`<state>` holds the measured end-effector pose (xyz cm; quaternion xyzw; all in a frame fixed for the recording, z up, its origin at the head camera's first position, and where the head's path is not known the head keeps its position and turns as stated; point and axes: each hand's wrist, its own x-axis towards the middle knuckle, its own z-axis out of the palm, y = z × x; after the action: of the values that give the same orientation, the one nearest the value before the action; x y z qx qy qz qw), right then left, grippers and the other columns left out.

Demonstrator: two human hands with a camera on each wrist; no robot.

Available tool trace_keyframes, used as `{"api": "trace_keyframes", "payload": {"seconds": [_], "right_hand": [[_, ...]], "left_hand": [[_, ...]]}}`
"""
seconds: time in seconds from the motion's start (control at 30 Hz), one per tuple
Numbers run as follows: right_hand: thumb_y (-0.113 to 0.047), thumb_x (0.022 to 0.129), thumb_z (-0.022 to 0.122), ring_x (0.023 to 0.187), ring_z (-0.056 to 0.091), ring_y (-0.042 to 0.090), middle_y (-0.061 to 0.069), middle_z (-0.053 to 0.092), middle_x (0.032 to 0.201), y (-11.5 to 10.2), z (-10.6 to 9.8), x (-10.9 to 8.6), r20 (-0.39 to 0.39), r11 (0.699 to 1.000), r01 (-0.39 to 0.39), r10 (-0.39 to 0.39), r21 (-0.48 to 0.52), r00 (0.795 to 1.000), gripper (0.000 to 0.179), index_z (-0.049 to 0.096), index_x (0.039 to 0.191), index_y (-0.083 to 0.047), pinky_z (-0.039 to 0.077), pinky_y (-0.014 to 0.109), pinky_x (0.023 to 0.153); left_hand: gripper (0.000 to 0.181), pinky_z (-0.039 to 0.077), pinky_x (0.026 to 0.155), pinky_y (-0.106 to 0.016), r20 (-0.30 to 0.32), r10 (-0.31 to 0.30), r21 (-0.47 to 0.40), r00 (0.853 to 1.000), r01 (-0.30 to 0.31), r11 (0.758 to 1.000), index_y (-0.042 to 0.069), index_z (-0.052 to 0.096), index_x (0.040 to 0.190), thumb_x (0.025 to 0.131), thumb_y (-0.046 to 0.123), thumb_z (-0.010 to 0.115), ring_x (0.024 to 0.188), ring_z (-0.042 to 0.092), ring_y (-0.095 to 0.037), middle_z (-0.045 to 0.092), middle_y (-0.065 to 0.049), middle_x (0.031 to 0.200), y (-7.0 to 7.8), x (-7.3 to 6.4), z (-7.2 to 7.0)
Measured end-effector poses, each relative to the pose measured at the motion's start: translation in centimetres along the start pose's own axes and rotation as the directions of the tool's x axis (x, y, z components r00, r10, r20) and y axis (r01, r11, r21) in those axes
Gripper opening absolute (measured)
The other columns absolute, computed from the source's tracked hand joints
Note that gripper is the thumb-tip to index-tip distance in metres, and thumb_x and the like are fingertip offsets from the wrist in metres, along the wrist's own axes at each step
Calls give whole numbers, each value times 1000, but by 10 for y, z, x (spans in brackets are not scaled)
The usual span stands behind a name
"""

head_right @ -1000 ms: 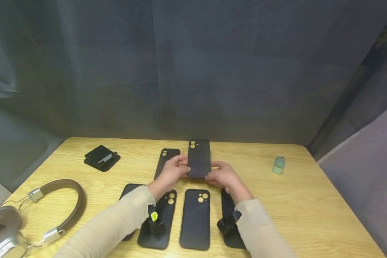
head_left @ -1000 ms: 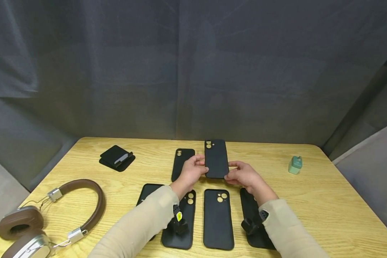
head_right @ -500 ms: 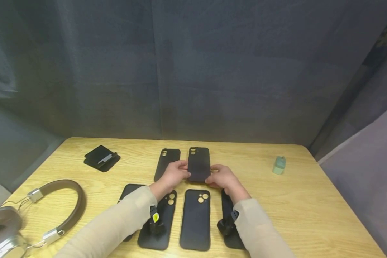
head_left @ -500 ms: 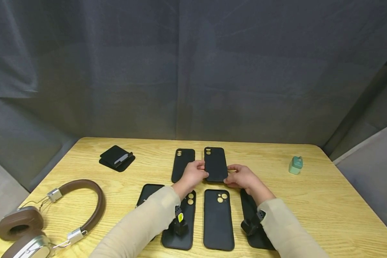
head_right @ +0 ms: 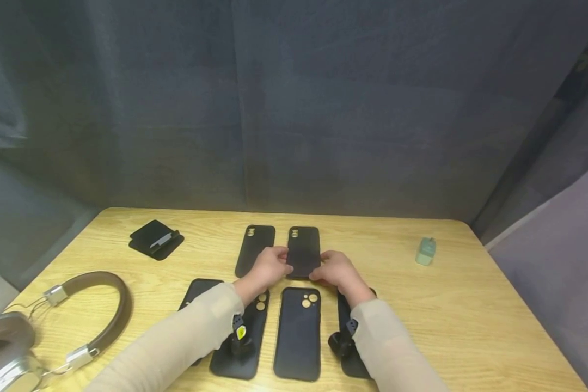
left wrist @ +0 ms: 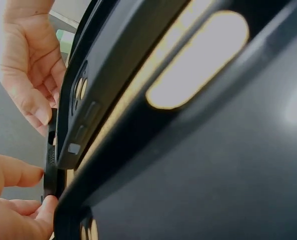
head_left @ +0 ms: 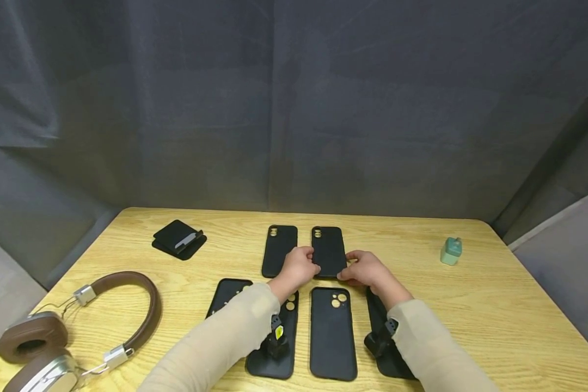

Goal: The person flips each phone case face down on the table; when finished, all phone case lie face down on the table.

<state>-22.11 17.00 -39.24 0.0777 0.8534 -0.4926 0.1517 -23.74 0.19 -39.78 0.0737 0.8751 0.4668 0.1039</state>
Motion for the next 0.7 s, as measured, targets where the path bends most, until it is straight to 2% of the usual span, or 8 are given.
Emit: {"api": "trace_keyframes", "payload": {"seconds": [0.23,0.37,0.47,0.57,0.7], "right_hand": [[-4,75,71,77,60,19,24,55,109,-2,2,1,-43,995,-11,7,-102,999,62,43,129,9,52,30,67],[-5,75,71,75,60,19,20,57,104,-4,3,2,-60,990,-20,12,-142,998,60,45,128,8,51,29,66],[-5,75,71,75,60,19,20,57,103,-5,3,2,-64,988,-26,17,-149,998,59,46,127,7,52,29,66],[-7,76,72,75,60,19,22,55,108,-7,2,-1,-64,989,-32,23,-142,998,60,45,128,7,52,30,67],[-13,79,70,74,62,20,24,54,112,-11,-1,-10,-69,991,-17,8,-131,998,62,42,132,5,52,33,68]], "left_hand": [[55,46,92,-37,7,10,109,1000,-10,994,-2,46,134,82,1,63,119,51,-29,55,-18,126,3,2,0],[56,46,92,-37,11,11,132,1000,-12,991,-2,46,134,81,2,64,118,51,-29,56,-18,125,1,5,0],[57,46,92,-37,15,4,106,1000,-5,994,-2,46,134,81,2,64,119,50,-29,55,-18,125,1,5,0],[57,46,92,-38,17,5,57,1000,-6,998,-1,44,135,82,3,63,120,49,-29,53,-18,128,1,1,-1],[55,45,94,-40,11,40,-58,999,-39,998,0,43,136,85,4,62,121,48,-29,50,-18,130,2,-8,-7]]}}
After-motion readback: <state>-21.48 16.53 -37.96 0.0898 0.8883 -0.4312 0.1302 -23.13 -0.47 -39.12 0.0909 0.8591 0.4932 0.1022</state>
